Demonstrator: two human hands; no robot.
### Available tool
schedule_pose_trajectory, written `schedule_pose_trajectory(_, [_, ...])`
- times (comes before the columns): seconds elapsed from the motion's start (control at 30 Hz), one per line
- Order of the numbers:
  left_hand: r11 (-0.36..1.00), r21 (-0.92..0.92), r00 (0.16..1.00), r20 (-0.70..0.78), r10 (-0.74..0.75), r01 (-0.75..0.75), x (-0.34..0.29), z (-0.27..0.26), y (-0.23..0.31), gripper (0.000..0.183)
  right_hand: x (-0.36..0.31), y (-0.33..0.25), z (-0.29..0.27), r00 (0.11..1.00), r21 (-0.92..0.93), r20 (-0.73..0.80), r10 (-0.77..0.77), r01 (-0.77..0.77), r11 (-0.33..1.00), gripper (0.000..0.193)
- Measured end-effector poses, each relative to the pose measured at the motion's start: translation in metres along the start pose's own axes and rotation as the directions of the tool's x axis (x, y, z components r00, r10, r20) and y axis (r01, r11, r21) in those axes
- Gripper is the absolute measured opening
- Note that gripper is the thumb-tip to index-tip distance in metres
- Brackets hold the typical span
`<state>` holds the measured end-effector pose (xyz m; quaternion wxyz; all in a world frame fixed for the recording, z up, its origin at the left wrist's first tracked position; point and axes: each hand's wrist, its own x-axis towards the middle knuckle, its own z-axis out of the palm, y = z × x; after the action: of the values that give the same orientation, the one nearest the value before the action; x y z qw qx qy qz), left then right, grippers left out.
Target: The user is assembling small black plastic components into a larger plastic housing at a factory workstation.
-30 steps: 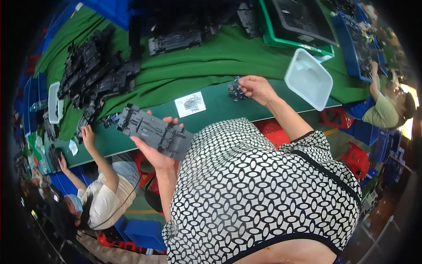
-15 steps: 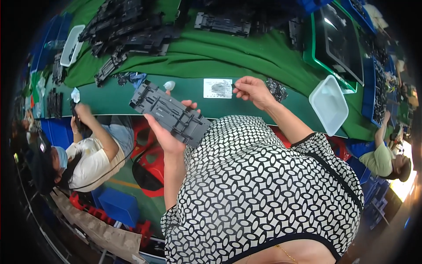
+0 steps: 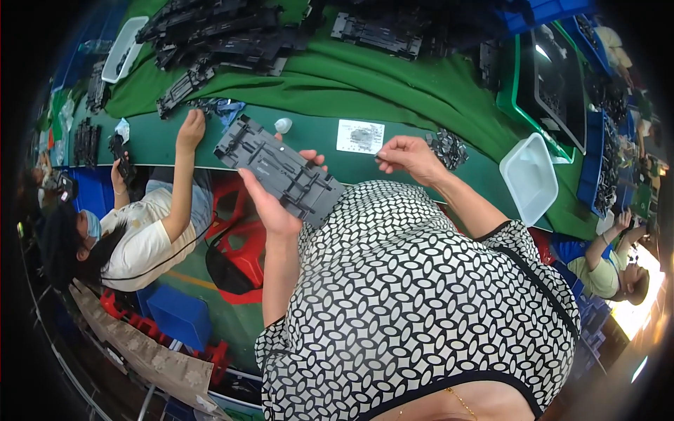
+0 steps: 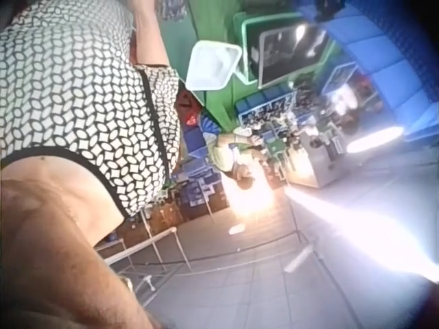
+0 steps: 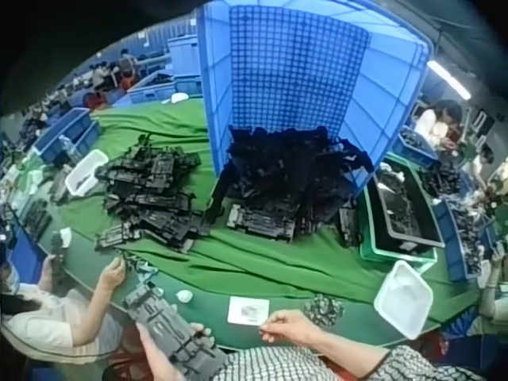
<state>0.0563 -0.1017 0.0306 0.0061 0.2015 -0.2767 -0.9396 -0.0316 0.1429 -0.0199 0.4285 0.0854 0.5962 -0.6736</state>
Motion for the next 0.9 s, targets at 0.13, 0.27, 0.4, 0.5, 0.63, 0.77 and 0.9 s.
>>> schedule_pose_trajectory(0.13, [1.000, -0.008, 0.999, 0.034, 0.003, -0.003, 0.005, 0.000, -0.001, 0.079, -0.004, 0.004, 0.000, 1.000, 0.105, -0.016, 0.001, 0.001, 0.994, 0.019])
schedule_pose_trajectory(0.27, [1.000, 0.023, 1.000, 0.021, -0.009, 0.008, 0.009, 0.003, -0.002, 0.079, -0.005, -0.001, -0.002, 0.998, 0.024, -0.051, 0.043, -0.042, 0.999, 0.024])
schedule_pose_trajectory(0.4, [1.000, 0.018, 1.000, 0.026, 0.002, -0.003, 0.007, 0.004, 0.000, 0.079, -0.002, -0.003, -0.001, 0.999, 0.030, -0.043, 0.016, -0.014, 0.999, 0.021])
schedule_pose_trajectory(0.5, [1.000, 0.016, 1.000, 0.012, -0.006, 0.006, 0.007, 0.002, 0.000, 0.077, -0.002, -0.006, -0.001, 0.999, 0.067, -0.034, 0.011, -0.008, 0.998, 0.018])
schedule_pose_trajectory(0.63, [1.000, 0.013, 1.000, 0.005, -0.027, 0.027, 0.007, 0.007, 0.000, 0.078, 0.002, -0.003, -0.007, 0.996, 0.140, -0.090, 0.026, -0.013, 0.990, 0.016])
schedule_pose_trajectory(0.77, [0.999, 0.015, 0.999, 0.010, -0.033, 0.033, 0.008, 0.007, 0.000, 0.080, 0.010, -0.001, -0.011, 0.991, 0.119, -0.129, 0.045, -0.029, 0.993, 0.015])
schedule_pose_trajectory(0.9, [0.998, 0.049, 0.999, 0.004, -0.044, 0.043, 0.008, 0.009, -0.002, 0.079, 0.022, -0.001, -0.010, 0.979, -0.503, -0.129, -0.155, 0.070, 0.861, 0.011])
